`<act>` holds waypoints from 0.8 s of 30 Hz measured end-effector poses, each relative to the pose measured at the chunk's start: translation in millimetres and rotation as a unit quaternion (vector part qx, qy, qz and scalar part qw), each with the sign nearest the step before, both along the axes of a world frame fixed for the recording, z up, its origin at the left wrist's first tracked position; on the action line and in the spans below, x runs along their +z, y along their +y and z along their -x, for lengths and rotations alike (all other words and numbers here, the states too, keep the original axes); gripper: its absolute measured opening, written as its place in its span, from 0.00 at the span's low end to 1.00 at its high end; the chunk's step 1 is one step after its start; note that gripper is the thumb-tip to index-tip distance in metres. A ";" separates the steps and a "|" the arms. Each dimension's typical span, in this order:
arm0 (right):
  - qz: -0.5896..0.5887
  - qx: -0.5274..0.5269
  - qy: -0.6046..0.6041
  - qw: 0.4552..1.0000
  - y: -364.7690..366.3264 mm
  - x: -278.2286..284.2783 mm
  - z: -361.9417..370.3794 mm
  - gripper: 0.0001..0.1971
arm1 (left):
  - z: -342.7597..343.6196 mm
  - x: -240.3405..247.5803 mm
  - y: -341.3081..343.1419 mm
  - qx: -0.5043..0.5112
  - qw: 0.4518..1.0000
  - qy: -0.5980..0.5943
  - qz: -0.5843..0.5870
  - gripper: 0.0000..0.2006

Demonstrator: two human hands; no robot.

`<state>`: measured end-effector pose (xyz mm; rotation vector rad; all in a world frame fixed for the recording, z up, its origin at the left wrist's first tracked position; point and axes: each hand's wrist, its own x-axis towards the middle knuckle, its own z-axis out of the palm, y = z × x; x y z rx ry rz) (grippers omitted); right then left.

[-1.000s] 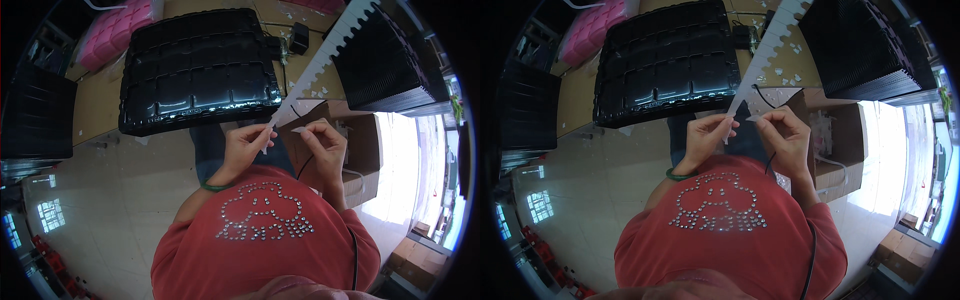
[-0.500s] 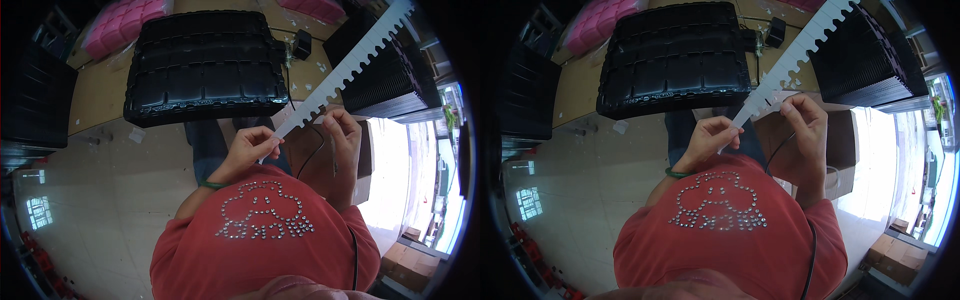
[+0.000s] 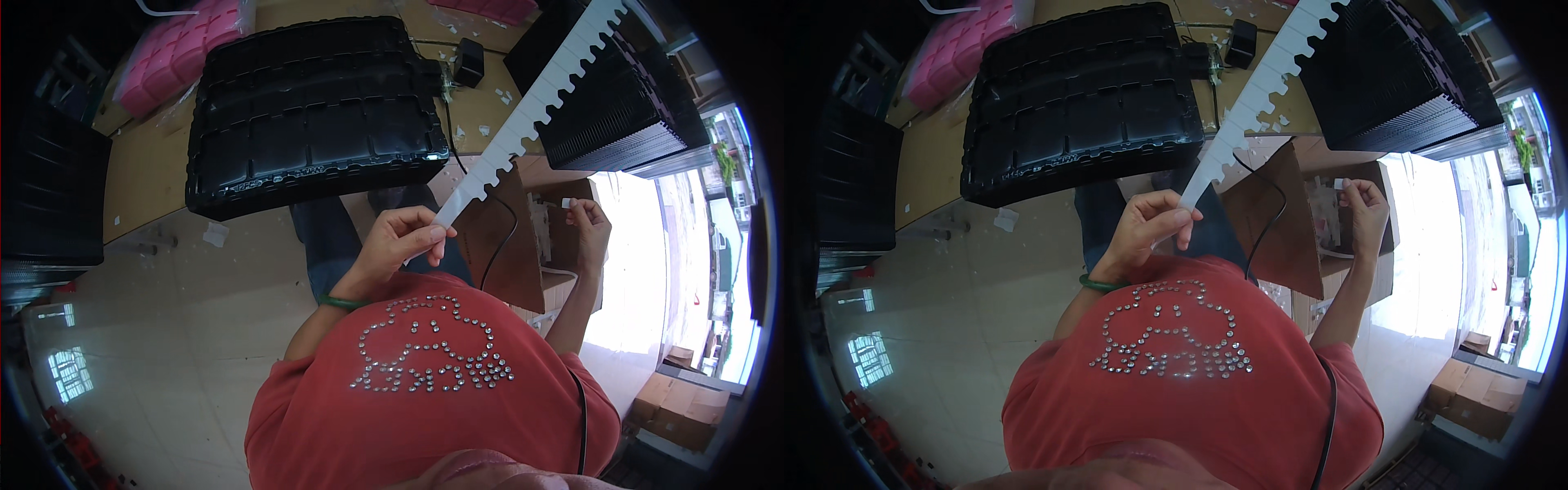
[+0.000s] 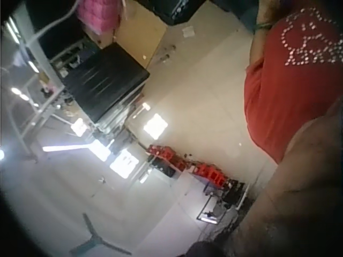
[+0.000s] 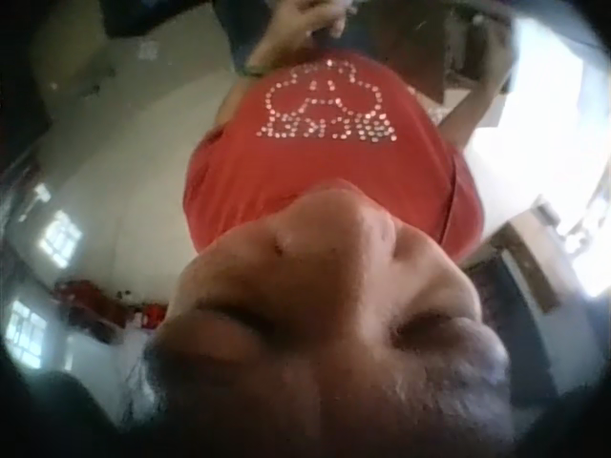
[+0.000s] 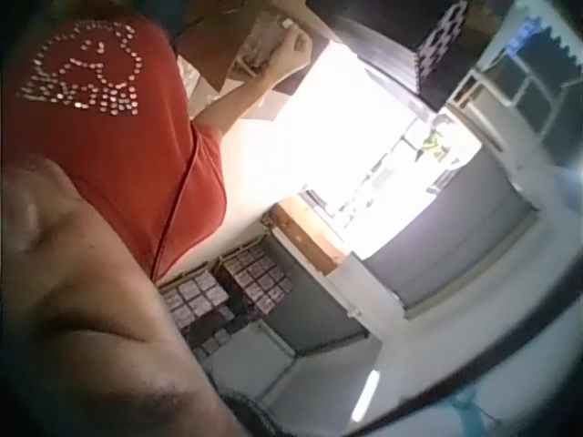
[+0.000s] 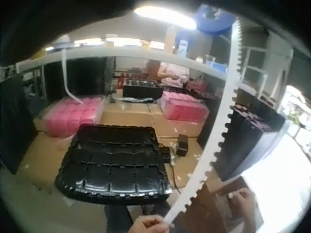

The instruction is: Assemble a light panel by attaching adhesive strips, placing a foam grid, and applying a pink diffusion sheet into a plastic tray.

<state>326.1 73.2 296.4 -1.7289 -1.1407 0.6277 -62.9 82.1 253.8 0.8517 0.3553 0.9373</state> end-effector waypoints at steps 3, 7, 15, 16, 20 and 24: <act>0.031 -0.130 -0.504 0.853 8.6 -35.5 -50.8 0.10 | 0.0 4.4 3.4 -0.030 0.999 -0.027 0.018 0.11; 0.024 -0.125 -0.461 0.878 15.2 -5.1 10.4 0.12 | 13.9 9.9 -3.6 -0.076 0.994 -0.061 0.042 0.11; -0.068 0.621 0.201 0.755 93.1 93.3 208.1 0.14 | 38.2 14.8 -8.7 -0.169 0.959 -0.209 0.093 0.10; -0.083 0.684 0.171 0.705 106.4 95.5 225.7 0.15 | 49.0 17.3 -12.2 -0.149 0.963 -0.208 0.086 0.10; -0.165 0.706 0.009 0.689 136.2 120.8 293.0 0.09 | 88.1 38.6 -10.2 -0.067 0.982 -0.161 0.070 0.11; -0.167 0.658 -0.073 0.731 175.4 116.9 364.7 0.09 | 137.4 84.5 -1.2 0.149 0.977 0.155 0.013 0.16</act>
